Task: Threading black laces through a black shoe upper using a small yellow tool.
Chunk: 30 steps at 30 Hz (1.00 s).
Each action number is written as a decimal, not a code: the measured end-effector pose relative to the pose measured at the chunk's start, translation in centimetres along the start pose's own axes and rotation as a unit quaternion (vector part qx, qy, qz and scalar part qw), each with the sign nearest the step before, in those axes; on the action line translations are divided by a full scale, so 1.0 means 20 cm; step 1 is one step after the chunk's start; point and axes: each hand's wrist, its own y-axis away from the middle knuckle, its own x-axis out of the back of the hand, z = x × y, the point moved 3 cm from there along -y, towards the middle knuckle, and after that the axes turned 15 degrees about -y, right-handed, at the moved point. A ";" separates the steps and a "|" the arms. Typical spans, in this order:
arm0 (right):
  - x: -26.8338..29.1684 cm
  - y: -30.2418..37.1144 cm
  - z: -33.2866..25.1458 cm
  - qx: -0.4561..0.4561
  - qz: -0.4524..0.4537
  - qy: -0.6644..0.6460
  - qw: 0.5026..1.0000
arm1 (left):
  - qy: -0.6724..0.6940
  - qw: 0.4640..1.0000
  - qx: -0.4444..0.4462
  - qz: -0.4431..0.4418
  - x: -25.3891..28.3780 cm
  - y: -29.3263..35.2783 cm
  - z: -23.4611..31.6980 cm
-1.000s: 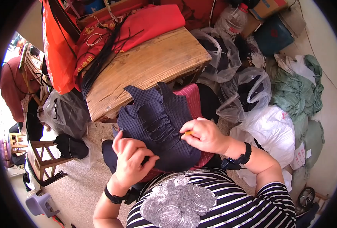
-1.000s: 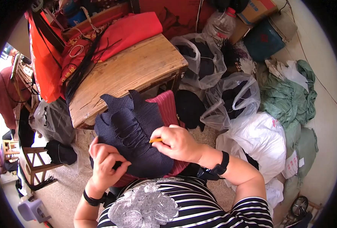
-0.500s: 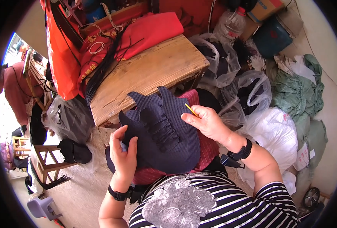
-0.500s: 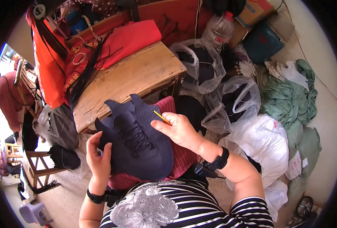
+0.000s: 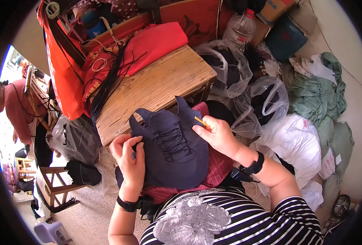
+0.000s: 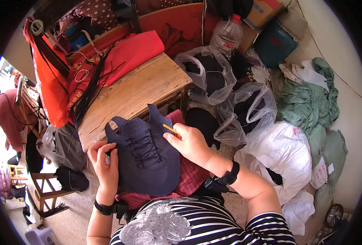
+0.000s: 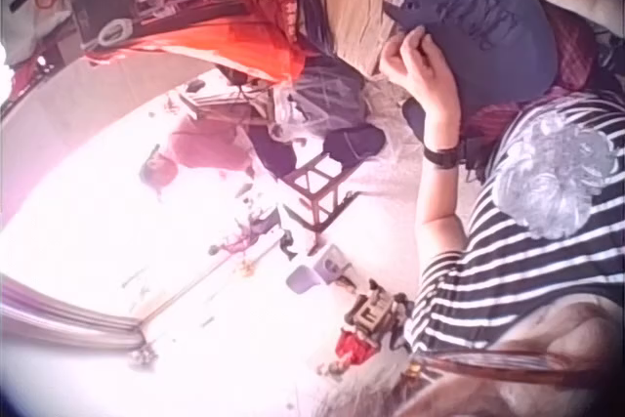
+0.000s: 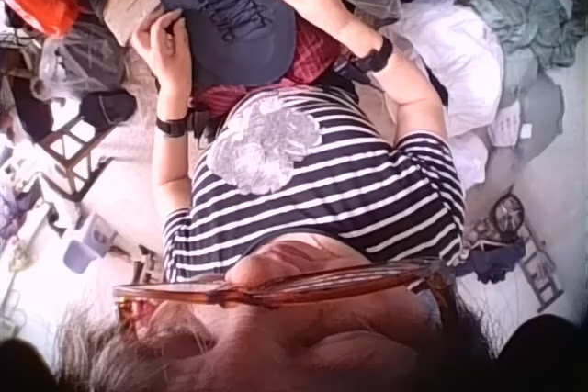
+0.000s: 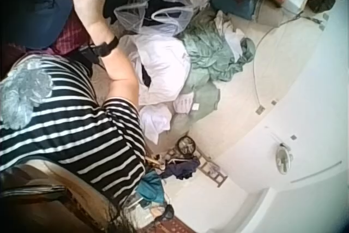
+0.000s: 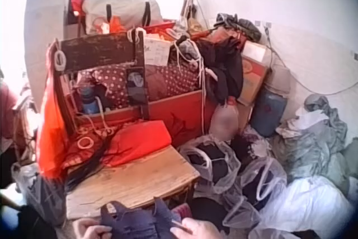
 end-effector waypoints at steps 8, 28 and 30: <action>-0.01 -0.03 -0.22 0.265 0.046 0.153 0.951 | -0.138 0.976 -0.165 0.020 0.08 -0.08 0.23; -0.09 0.01 -0.07 0.082 -0.039 -0.100 0.991 | 0.006 0.999 -0.032 -0.021 -0.01 -0.04 0.03; -0.06 0.00 -0.05 -0.003 -0.116 -0.104 0.988 | -0.032 0.998 -0.061 -0.009 0.02 -0.01 0.03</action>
